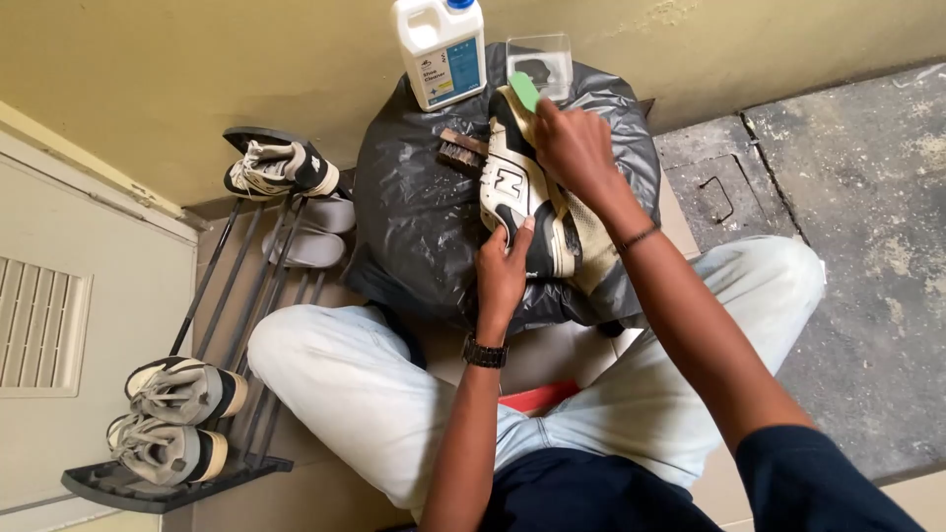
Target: The person scrubs a white and black sneaker with a green brush, focusing on the midsole and upper. They then wipe the shoe with a beige cloth, rotating it to clean different sides.
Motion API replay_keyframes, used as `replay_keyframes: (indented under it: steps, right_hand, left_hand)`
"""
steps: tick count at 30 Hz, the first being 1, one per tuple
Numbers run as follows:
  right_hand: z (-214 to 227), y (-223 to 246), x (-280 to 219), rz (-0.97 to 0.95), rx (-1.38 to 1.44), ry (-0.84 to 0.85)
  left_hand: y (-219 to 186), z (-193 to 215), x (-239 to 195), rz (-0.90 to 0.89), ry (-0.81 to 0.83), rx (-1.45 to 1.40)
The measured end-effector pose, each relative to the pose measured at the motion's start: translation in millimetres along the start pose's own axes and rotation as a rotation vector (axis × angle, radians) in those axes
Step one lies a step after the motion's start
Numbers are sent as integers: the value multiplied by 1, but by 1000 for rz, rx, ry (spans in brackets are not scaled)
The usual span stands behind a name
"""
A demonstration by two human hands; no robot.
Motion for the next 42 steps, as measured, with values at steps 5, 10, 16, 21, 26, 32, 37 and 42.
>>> replay_keyframes:
  steps: [5, 10, 16, 21, 26, 32, 37, 42]
  right_hand:
    - [16, 18, -54, -104, -44, 8]
    - [34, 26, -60, -97, -77, 30]
    - [-51, -39, -11, -81, -82, 37]
    - [-67, -52, 21, -146, 30, 196]
    - [2, -29, -4, -94, 40, 209]
    - [79, -6, 1, -96, 268, 239]
    - [78, -11, 19, -164, 362, 222]
    - [56, -8, 24, -62, 215, 100]
  left_hand:
    - [36, -6, 21, 52, 3, -18]
    - [29, -6, 18, 32, 2, -27]
    - [30, -3, 15, 59, -7, 28]
    - [36, -3, 20, 61, -9, -32]
    - [44, -5, 21, 70, -19, -37]
    - [21, 0, 7, 85, 27, -43]
    - [-2, 7, 1, 105, 86, -36]
    - [20, 3, 14, 221, 92, -26]
Point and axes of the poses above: each hand's wrist, its own x-axis towards the middle knuckle, its own z-axis out of the back of the hand, y = z × x, the point moved 4 cm from there along x, towards the middle knuckle, and after that the axes turned 14 degrees about z, right-handed, at the moved point
